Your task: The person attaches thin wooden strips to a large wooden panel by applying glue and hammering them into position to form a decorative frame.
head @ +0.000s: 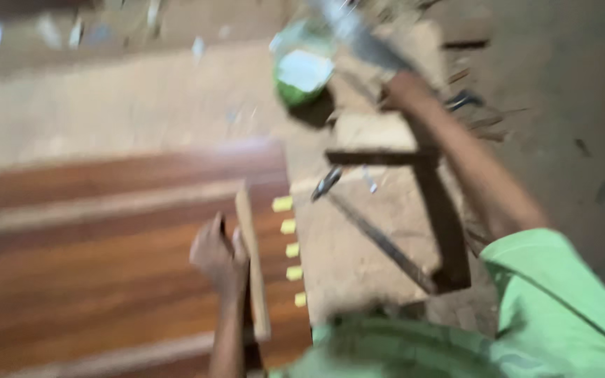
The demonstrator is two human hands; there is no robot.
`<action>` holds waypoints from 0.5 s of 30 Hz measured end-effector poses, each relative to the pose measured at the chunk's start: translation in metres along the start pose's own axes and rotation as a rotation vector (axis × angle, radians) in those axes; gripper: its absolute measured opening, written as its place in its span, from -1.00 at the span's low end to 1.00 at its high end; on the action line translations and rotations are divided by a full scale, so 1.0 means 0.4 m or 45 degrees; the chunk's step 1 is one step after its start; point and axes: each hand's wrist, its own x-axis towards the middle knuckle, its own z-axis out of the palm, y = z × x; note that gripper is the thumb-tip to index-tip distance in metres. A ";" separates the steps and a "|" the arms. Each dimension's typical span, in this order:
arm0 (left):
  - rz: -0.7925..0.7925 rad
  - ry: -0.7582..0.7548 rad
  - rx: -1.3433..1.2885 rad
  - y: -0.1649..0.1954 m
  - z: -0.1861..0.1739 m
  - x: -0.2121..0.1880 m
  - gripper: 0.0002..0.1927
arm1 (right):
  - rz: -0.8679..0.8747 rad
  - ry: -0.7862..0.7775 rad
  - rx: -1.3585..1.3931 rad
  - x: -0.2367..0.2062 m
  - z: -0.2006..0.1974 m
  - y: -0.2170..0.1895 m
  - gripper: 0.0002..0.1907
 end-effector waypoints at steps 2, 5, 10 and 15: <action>-0.020 0.016 0.001 0.006 0.005 -0.024 -0.50 | -0.187 -0.018 -0.188 0.004 0.009 0.019 -0.64; -0.080 0.031 0.082 0.013 0.026 -0.025 -0.47 | -0.044 -0.026 -0.285 0.002 0.009 0.020 -0.46; -0.081 0.025 0.161 0.011 0.033 -0.017 -0.52 | 0.152 0.259 0.219 -0.082 -0.010 0.049 -0.63; -0.039 0.129 0.108 0.013 0.034 -0.007 -0.58 | 0.140 0.411 1.002 -0.184 -0.006 0.134 -0.71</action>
